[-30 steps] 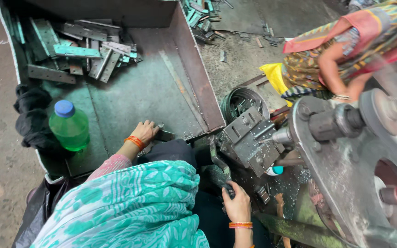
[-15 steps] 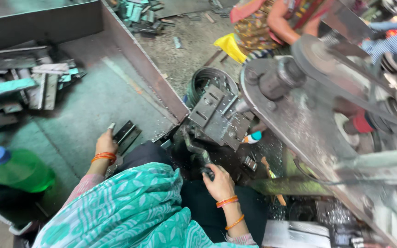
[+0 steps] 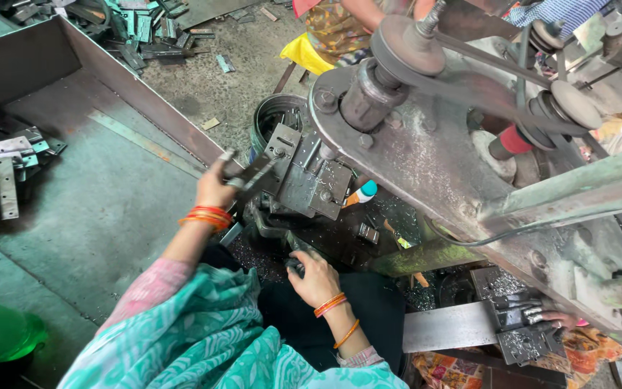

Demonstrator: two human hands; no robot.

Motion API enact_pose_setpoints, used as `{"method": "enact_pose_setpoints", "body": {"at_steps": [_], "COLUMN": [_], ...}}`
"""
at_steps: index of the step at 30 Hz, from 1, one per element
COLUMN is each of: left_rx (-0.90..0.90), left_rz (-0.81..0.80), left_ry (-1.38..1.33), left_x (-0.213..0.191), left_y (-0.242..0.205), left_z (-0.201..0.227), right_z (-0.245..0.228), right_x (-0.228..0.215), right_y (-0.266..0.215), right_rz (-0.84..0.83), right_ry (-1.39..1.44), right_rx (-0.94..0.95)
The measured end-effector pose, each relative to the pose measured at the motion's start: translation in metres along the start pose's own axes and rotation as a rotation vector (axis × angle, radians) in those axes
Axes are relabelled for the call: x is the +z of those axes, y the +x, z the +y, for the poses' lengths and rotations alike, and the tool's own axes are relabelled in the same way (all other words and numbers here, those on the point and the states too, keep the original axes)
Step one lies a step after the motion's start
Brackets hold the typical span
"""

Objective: The person operates a manual press machine to process metal plates. They repeatedly pick up plates from a bin, place them into the press, activate the machine, and then remove the processed plates to a nearby pile.

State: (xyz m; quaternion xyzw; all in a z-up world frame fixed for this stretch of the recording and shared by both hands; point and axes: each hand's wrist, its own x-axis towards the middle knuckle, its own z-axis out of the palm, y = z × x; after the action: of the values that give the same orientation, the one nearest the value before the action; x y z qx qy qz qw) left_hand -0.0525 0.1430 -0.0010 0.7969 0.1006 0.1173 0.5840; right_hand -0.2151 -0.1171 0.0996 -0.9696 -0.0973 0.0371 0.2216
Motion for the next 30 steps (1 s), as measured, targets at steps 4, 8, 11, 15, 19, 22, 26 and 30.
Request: {"method": "enact_pose_setpoints", "body": {"at_steps": [4, 8, 11, 15, 19, 22, 26, 30], "left_rx": [0.308, 0.502, 0.532, 0.614, 0.617, 0.619, 0.646, 0.638], "left_rz": [-0.065, -0.29, -0.48, -0.571, -0.61, -0.629, -0.52, -0.457], "left_ry": [0.129, 0.722, 0.99, 1.165, 1.176, 1.141, 1.065, 1.037], "left_x": [0.067, 0.074, 0.071, 0.074, 0.081, 0.081, 0.08, 0.072], "left_y": [-0.01, -0.039, -0.047, -0.032, -0.015, -0.014, -0.023, -0.028], "left_z": [0.022, 0.038, 0.053, 0.062, 0.063, 0.059, 0.054, 0.057], "right_z": [-0.002, -0.003, -0.005, -0.001, 0.015, 0.033, 0.047, 0.054], "right_x": [-0.002, -0.004, -0.006, -0.007, 0.007, 0.039, 0.102, 0.113], "right_y": [0.0, 0.0, 0.005, 0.015, 0.017, 0.0, -0.044, -0.045], "right_rz": [-0.023, -0.078, -0.154, -0.324, -0.346, -0.32, -0.03, -0.098], "right_ry": [-0.006, -0.008, -0.058, -0.099, -0.136, -0.139, -0.052, -0.011], "right_rx": [0.007, 0.046, 0.032, 0.052, 0.092, 0.136, -0.011, 0.078]}}
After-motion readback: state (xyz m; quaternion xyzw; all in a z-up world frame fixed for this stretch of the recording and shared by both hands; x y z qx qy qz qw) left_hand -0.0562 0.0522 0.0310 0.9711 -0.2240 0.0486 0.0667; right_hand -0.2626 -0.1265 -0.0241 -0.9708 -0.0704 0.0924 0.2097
